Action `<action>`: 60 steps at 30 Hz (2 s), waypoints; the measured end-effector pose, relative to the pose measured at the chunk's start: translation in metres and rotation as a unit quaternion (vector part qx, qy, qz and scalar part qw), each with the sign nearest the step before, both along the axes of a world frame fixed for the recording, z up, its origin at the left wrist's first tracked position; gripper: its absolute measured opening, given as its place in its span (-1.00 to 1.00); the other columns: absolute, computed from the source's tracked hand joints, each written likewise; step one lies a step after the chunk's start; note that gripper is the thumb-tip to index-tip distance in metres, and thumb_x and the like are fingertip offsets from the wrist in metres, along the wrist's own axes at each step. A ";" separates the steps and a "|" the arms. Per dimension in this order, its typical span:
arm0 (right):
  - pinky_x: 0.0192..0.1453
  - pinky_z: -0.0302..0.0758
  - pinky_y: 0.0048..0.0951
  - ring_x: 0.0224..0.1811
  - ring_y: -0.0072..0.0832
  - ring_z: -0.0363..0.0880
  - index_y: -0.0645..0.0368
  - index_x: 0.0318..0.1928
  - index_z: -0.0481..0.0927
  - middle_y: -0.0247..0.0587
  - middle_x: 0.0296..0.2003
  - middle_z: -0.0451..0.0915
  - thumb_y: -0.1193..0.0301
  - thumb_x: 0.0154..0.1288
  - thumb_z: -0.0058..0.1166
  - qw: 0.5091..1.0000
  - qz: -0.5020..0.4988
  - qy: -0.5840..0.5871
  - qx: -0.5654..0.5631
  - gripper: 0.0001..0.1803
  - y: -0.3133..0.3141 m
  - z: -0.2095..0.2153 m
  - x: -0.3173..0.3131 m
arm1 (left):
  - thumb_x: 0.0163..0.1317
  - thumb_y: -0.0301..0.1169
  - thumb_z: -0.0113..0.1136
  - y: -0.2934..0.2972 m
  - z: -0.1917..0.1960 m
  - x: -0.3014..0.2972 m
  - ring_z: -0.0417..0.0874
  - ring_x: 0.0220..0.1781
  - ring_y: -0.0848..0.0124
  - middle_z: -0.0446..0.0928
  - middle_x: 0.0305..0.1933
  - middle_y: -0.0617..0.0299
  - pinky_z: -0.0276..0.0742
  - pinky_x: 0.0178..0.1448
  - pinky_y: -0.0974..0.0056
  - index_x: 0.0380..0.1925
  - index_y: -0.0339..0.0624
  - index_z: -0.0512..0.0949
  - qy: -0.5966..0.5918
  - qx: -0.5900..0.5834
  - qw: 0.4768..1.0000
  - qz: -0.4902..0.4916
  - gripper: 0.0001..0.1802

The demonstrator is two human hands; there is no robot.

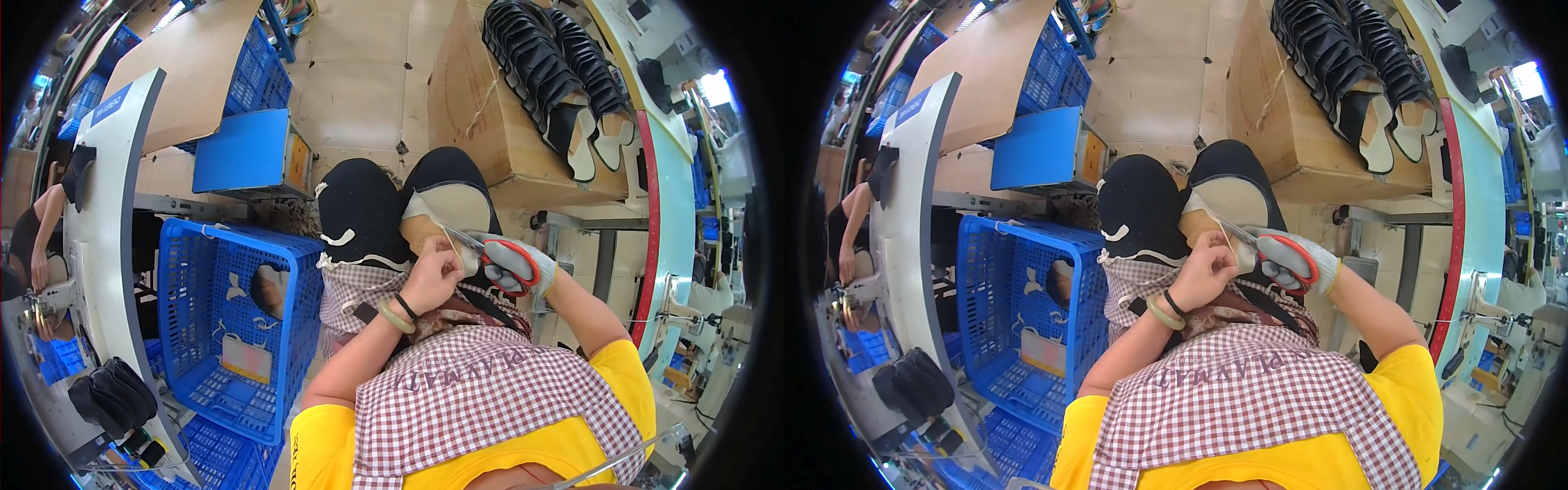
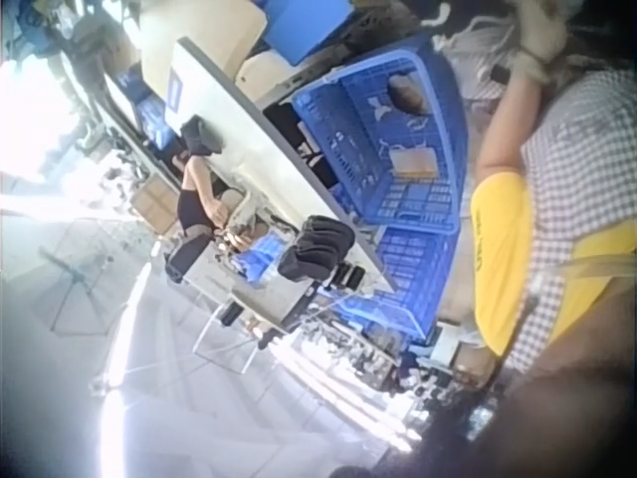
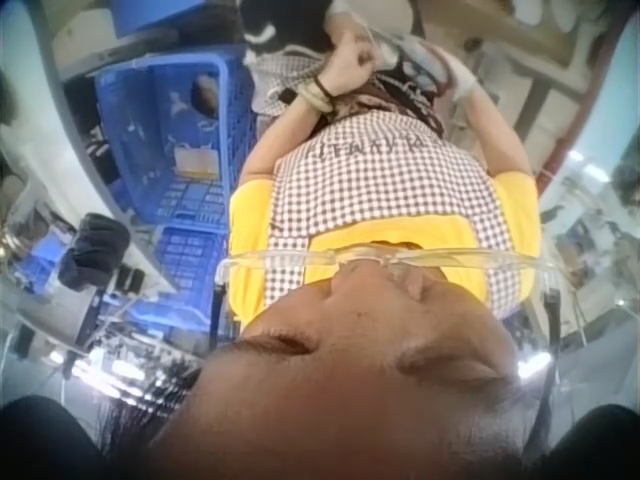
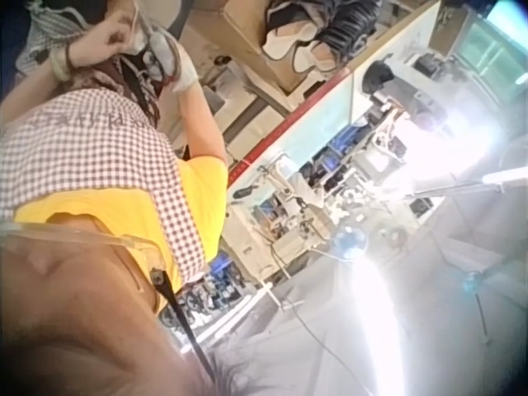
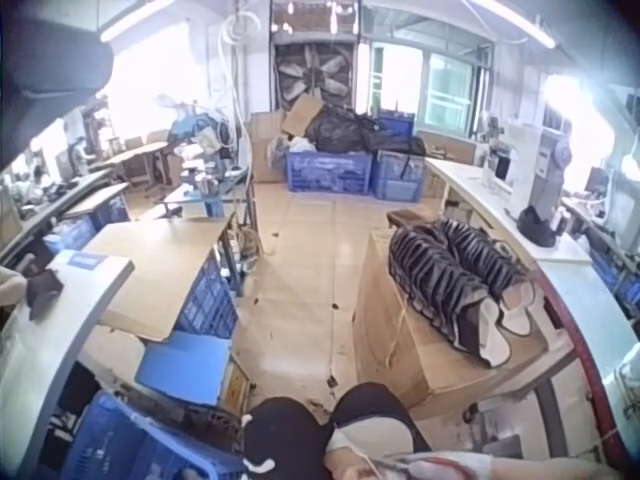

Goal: Trimming excess material from the edges of shoe components using scissors.

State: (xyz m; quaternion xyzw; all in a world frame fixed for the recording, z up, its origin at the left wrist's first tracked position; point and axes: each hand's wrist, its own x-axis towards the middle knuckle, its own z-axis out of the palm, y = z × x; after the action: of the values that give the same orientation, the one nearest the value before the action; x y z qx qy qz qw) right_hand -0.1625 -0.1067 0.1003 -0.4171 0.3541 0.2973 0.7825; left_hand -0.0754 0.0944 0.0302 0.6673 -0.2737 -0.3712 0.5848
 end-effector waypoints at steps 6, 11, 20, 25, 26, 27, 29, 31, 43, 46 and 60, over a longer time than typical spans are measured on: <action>-0.71 0.24 -0.73 -0.69 -0.70 0.40 0.03 -0.14 0.48 -0.38 -0.53 0.54 0.08 0.34 0.05 0.999 -0.023 0.023 -0.012 -0.69 0.006 0.002 0.016 | -0.03 -0.62 0.25 0.004 0.005 -0.005 0.42 0.14 0.11 0.22 0.20 -0.06 0.48 0.06 0.26 -0.52 -0.28 0.49 -0.100 -0.024 0.994 -0.028 -0.89; -0.70 0.23 -0.73 -0.70 -0.73 0.36 0.04 -0.14 0.47 -0.42 -0.52 0.52 0.07 0.34 0.03 0.998 0.003 0.008 -0.069 -0.68 0.013 0.003 0.015 | -0.02 -0.63 0.23 0.007 0.011 -0.007 0.40 0.14 0.08 0.24 0.20 -0.10 0.46 0.10 0.26 -0.53 -0.30 0.46 -0.149 -0.021 0.988 -0.014 -0.89; -0.65 0.20 -0.75 -0.66 -0.77 0.27 0.00 0.38 0.18 -0.45 -0.50 0.42 0.23 0.42 -0.12 0.986 -0.094 -0.102 -0.088 -0.44 0.059 -0.012 -0.003 | 0.04 -0.38 0.34 -0.013 -0.011 0.031 0.53 -0.16 0.09 0.40 -0.15 -0.10 0.46 -0.07 0.17 -0.36 -0.30 0.34 -0.054 0.036 0.975 0.214 -0.64; -0.62 0.19 -0.75 -0.59 -0.76 0.31 0.03 0.40 0.12 -0.43 -0.45 0.42 0.20 0.41 -0.10 0.978 -0.116 -0.162 -0.057 -0.39 0.061 -0.016 -0.025 | -0.06 -0.41 0.39 -0.027 0.008 0.041 0.54 -0.14 0.04 0.49 -0.23 -0.02 0.46 -0.05 0.15 -0.27 -0.28 0.44 -0.174 0.027 0.970 0.165 -0.61; -0.62 0.18 -0.74 -0.58 -0.76 0.30 0.02 0.41 0.10 -0.42 -0.43 0.42 0.17 0.42 -0.10 0.974 -0.105 -0.195 -0.054 -0.37 0.062 -0.013 -0.030 | -0.07 -0.45 0.39 -0.030 0.016 0.043 0.53 -0.14 0.03 0.50 -0.22 0.00 0.47 -0.06 0.15 -0.27 -0.27 0.46 -0.211 0.008 0.966 0.152 -0.64; -0.62 0.18 -0.74 -0.58 -0.76 0.30 0.02 0.41 0.10 -0.42 -0.43 0.42 0.17 0.42 -0.10 0.973 -0.110 -0.197 -0.053 -0.37 0.060 -0.012 -0.030 | -0.07 -0.45 0.39 -0.033 0.017 0.048 0.53 -0.14 0.03 0.50 -0.22 0.00 0.47 -0.06 0.15 -0.27 -0.27 0.46 -0.214 0.008 0.966 0.148 -0.64; -0.62 0.17 -0.73 -0.61 -0.74 0.26 0.00 0.41 0.08 -0.40 -0.43 0.45 0.09 0.41 -0.11 0.970 -0.139 -0.197 -0.021 -0.34 0.058 -0.008 -0.030 | -0.05 -0.48 0.36 -0.037 0.021 0.058 0.52 -0.13 0.04 0.50 -0.22 -0.02 0.46 -0.06 0.14 -0.24 -0.28 0.46 -0.256 -0.043 0.956 0.135 -0.64; -0.61 0.17 -0.72 -0.65 -0.71 0.23 -0.07 0.41 0.10 -0.37 -0.45 0.49 -0.02 0.42 -0.17 0.976 -0.180 -0.097 0.076 -0.35 0.044 -0.011 -0.036 | 0.02 -0.49 0.31 -0.036 0.008 0.056 0.53 -0.20 0.03 0.50 -0.26 -0.03 0.46 -0.12 0.13 -0.26 -0.30 0.47 -0.286 -0.042 0.946 0.145 -0.71; -0.64 0.33 -0.69 -0.67 -0.74 0.36 0.06 0.32 0.19 -0.37 -0.45 0.50 -0.03 0.36 -0.08 0.989 0.018 -0.140 -0.038 -0.34 0.011 0.022 -0.016 | 0.35 -0.50 -0.01 -0.036 -0.009 0.026 0.57 -0.55 0.50 0.41 -0.33 0.17 0.53 -0.50 0.43 -0.32 -0.35 0.41 -0.022 -0.034 0.959 0.281 -0.89; -0.65 0.34 -0.68 -0.67 -0.73 0.37 0.10 0.11 0.35 -0.37 -0.48 0.50 0.01 0.37 -0.06 0.993 0.026 -0.101 -0.053 -0.50 0.012 0.015 -0.010 | 0.36 -0.48 0.00 -0.037 -0.008 0.025 0.57 -0.52 0.57 0.42 -0.36 0.25 0.57 -0.47 0.47 -0.28 -0.33 0.42 0.015 -0.054 0.955 0.290 -0.89; -0.70 0.17 -0.69 -0.71 -0.75 0.24 0.04 -0.11 0.43 -0.44 -0.55 0.39 0.16 0.36 -0.01 0.991 -0.083 -0.043 -0.100 -0.74 0.046 0.013 -0.002 | 0.30 -0.53 0.05 -0.038 -0.023 0.026 0.58 -0.40 0.52 0.35 -0.15 0.22 0.61 -0.37 0.45 -0.38 -0.40 0.44 -0.002 -0.018 0.974 0.224 -0.88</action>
State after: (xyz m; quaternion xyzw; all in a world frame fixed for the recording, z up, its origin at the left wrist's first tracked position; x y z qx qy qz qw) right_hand -0.1647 -0.0609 0.1129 -0.4753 0.3815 0.1764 0.7729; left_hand -0.0495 0.0567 0.0069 0.7020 -0.1252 -0.2246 0.6641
